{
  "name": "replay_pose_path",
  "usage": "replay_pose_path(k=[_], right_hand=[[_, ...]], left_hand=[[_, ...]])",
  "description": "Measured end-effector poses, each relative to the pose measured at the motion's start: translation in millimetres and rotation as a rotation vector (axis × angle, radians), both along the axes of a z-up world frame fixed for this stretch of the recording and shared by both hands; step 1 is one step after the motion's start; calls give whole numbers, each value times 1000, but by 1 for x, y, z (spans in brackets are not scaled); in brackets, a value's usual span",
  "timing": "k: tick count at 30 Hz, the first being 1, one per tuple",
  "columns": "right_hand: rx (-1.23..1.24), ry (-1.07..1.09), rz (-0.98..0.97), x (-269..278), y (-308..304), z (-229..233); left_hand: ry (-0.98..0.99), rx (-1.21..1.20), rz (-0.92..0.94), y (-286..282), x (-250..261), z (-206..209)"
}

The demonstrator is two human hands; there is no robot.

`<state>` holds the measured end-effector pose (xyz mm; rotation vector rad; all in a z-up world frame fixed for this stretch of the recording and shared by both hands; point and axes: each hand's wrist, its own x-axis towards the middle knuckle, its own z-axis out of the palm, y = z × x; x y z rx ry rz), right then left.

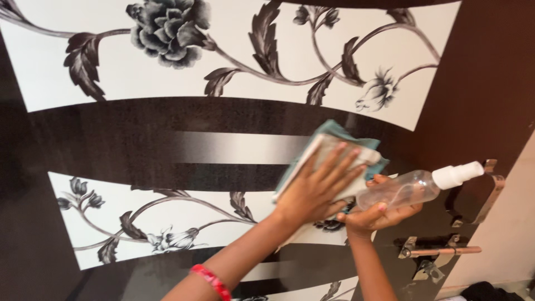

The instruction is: The person wipes a patterned surface with a cloth while holding a spray bottle. They repeatedly spray and wipe the same area in a circular motion.

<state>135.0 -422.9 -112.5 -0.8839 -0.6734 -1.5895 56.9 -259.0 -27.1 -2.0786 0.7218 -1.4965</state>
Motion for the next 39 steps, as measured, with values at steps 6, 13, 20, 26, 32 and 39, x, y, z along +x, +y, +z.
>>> replay_pose_path(k=[6,13,20,26,32,39], right_hand=[[-24,27,-15,6,-4,-1],[-62,-1,-87,-5,4,10],[-93,8,-104,-8,4,13],[-60,24,-110,-7,3,11],[-87,10,-87,1,2,3],[-67,75,-36,7,-5,-8]], left_hand=[[-7,-193,69,117,-21,-20],[-165,-484,212,279,-59,-40],[-281,-694,251,314,-68,-62],[-269,-573,205,218,-47,-65],[-9,-386,-12,76,-14,-65],[-23,-171,-13,-4,-4,-64]])
